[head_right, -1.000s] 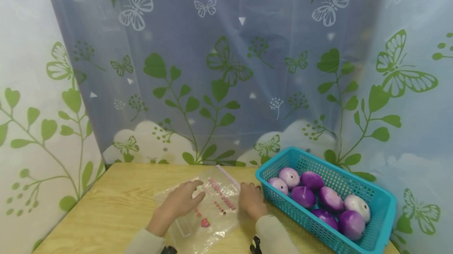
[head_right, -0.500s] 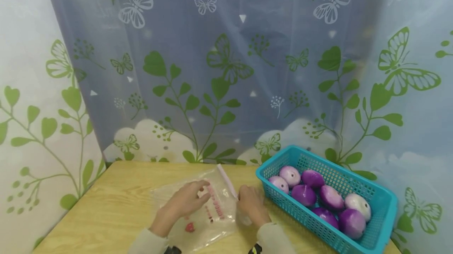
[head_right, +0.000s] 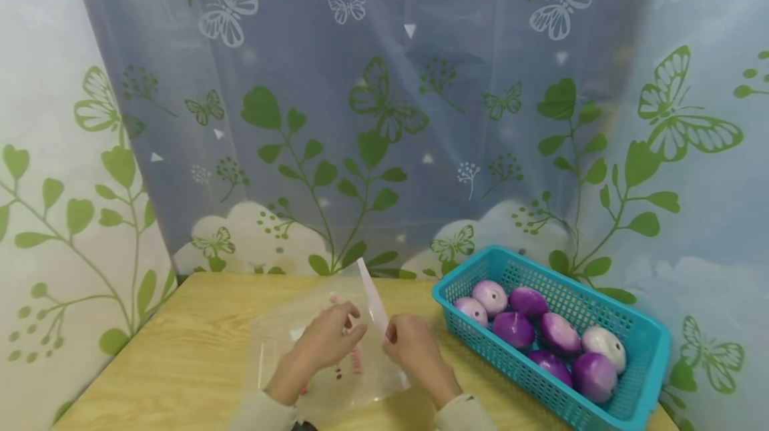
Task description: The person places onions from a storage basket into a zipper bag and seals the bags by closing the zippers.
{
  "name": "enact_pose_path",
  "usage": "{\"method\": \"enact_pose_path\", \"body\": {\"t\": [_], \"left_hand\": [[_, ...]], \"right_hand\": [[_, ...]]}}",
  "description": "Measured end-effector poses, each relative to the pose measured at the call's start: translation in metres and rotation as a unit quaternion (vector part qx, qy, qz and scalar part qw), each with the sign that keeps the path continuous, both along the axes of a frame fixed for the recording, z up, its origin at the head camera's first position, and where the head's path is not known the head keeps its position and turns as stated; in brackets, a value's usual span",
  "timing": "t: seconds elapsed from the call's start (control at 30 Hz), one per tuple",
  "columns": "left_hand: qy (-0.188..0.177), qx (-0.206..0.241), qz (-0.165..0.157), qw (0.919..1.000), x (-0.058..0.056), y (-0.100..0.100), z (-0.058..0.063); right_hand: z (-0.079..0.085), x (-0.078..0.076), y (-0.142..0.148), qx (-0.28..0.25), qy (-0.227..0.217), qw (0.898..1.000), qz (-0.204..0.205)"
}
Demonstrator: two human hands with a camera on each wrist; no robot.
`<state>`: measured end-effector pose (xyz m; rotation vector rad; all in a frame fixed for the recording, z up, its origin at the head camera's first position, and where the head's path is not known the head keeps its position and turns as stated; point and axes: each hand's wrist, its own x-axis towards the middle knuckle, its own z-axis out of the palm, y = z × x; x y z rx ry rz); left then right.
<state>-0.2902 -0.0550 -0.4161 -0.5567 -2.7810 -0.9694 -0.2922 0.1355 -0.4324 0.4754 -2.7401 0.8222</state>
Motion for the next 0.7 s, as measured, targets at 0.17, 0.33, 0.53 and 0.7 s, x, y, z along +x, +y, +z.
{"method": "enact_pose_path", "body": {"t": [0.17, 0.33, 0.53, 0.7], "left_hand": [[0.018, -0.009, 0.041, 0.9990, 0.000, 0.007, -0.005], [0.027, -0.019, 0.057, 0.9978, -0.001, 0.011, -0.009], [0.030, -0.017, 0.072, 0.9968, -0.001, 0.010, -0.010], [0.036, -0.021, 0.075, 0.9963, -0.003, 0.010, -0.010]], "right_hand": [[0.006, 0.006, -0.003, -0.017, -0.011, 0.999, 0.037], [0.009, 0.010, -0.003, -0.022, -0.020, 0.997, 0.070], [0.008, 0.013, -0.002, -0.016, -0.026, 0.994, 0.103], [0.010, 0.010, -0.003, -0.030, -0.046, 0.989, 0.136]]}}
